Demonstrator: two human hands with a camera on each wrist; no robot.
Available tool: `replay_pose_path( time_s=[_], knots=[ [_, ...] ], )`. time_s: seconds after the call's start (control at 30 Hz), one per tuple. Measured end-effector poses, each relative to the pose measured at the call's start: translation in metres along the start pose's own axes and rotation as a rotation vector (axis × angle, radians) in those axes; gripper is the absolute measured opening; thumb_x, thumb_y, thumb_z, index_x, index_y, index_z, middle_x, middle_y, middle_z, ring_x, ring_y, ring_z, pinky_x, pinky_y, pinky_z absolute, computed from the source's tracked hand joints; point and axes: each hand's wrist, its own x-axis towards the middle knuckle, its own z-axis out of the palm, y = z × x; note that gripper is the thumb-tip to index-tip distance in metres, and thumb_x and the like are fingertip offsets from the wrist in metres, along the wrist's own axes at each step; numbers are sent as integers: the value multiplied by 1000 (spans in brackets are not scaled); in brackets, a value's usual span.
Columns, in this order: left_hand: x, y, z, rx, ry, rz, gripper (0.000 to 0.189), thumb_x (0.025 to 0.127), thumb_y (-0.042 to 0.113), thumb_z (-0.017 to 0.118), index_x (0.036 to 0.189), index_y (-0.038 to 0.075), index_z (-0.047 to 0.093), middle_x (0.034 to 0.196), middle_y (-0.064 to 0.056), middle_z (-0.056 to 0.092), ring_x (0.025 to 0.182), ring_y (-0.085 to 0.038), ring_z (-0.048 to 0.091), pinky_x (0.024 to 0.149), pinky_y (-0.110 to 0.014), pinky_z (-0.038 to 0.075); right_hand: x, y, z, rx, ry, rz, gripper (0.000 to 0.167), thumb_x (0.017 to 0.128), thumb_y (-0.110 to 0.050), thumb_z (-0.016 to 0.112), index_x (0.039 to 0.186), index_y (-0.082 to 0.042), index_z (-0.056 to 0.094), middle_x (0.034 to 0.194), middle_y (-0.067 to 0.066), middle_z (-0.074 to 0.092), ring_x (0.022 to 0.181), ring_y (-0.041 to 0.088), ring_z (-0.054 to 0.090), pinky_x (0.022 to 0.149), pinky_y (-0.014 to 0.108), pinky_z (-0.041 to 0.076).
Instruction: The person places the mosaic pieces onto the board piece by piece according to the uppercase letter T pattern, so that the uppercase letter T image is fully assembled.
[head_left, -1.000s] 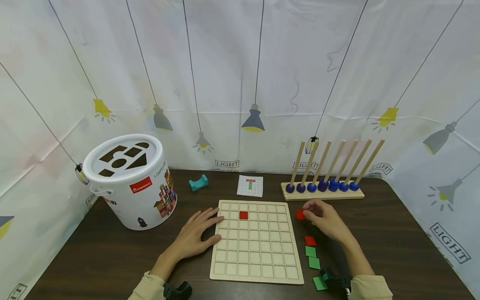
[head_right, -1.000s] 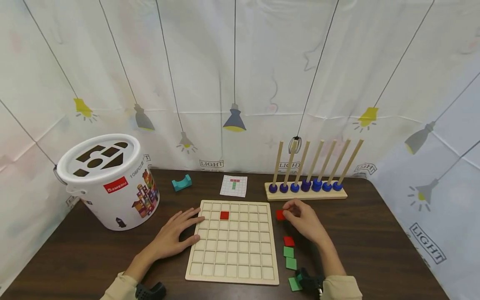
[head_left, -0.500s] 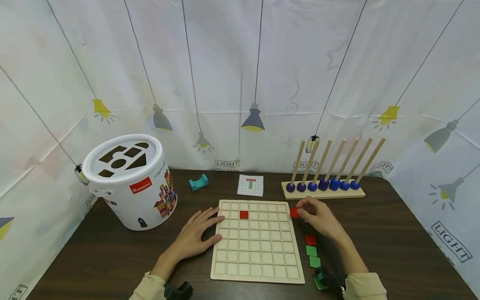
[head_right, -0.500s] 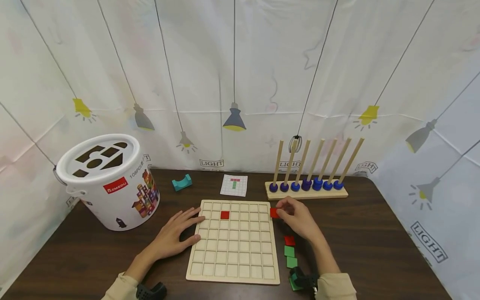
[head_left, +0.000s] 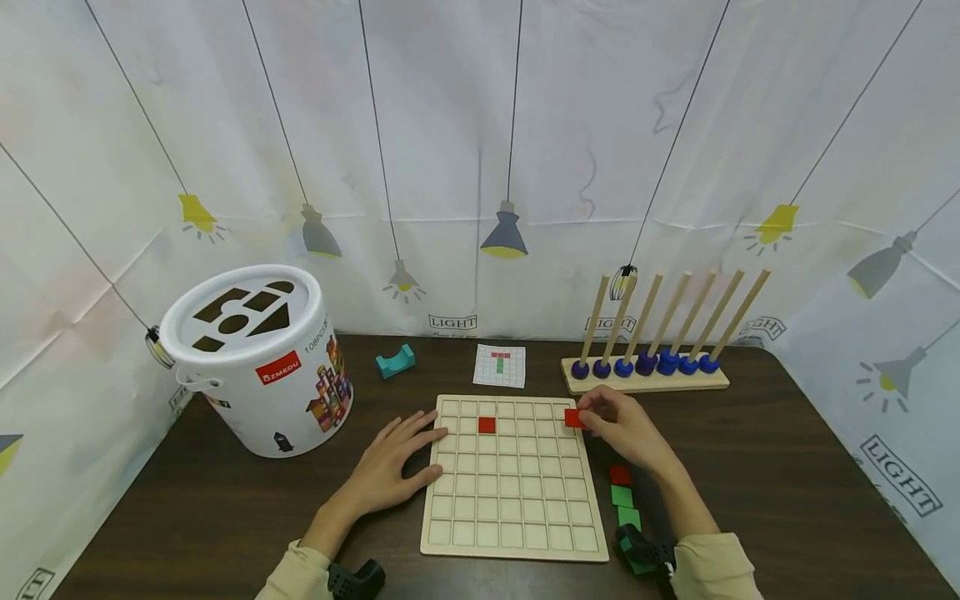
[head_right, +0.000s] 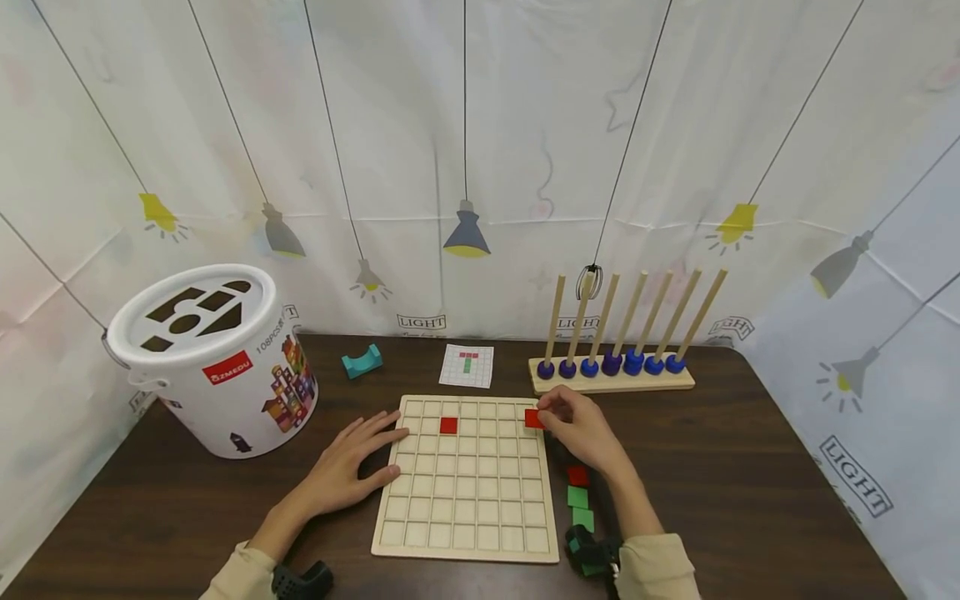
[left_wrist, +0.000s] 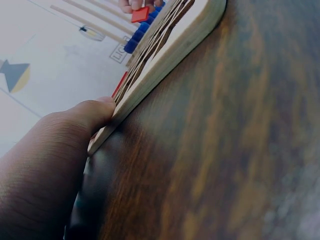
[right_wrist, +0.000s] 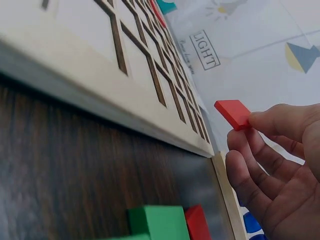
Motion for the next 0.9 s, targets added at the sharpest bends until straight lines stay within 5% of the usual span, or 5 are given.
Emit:
replay_pose_path(
  time_s=[0.33, 0.67, 0.9],
  knots=[
    [0, 1, 0, 3, 3, 8, 54, 91, 50, 55, 140, 29, 47, 152, -2, 35, 141, -28, 32, 114, -56, 22, 14, 32, 11, -4, 23, -20, 15, 92, -12, 60, 105, -5, 60, 94, 12, 65, 80, 27, 63, 65, 29, 55],
    [1, -1, 0, 9, -3, 3, 54, 91, 51, 54, 140, 29, 47, 152, -1, 36, 142, -26, 31, 115, -55, 21, 19, 25, 20, -12, 33, -7, 14, 92, -16, 62, 104, -8, 61, 96, 8, 65, 84, 18, 60, 69, 24, 49],
    [0, -1, 0, 9, -7, -2, 54, 91, 53, 52, 140, 29, 47, 152, -1, 36, 142, -26, 31, 115, -55, 21, 22, 20, 26, 12, 14, 21, 15, 92, -16, 62, 104, -8, 60, 96, 10, 64, 84, 23, 62, 64, 25, 50]
  ],
)
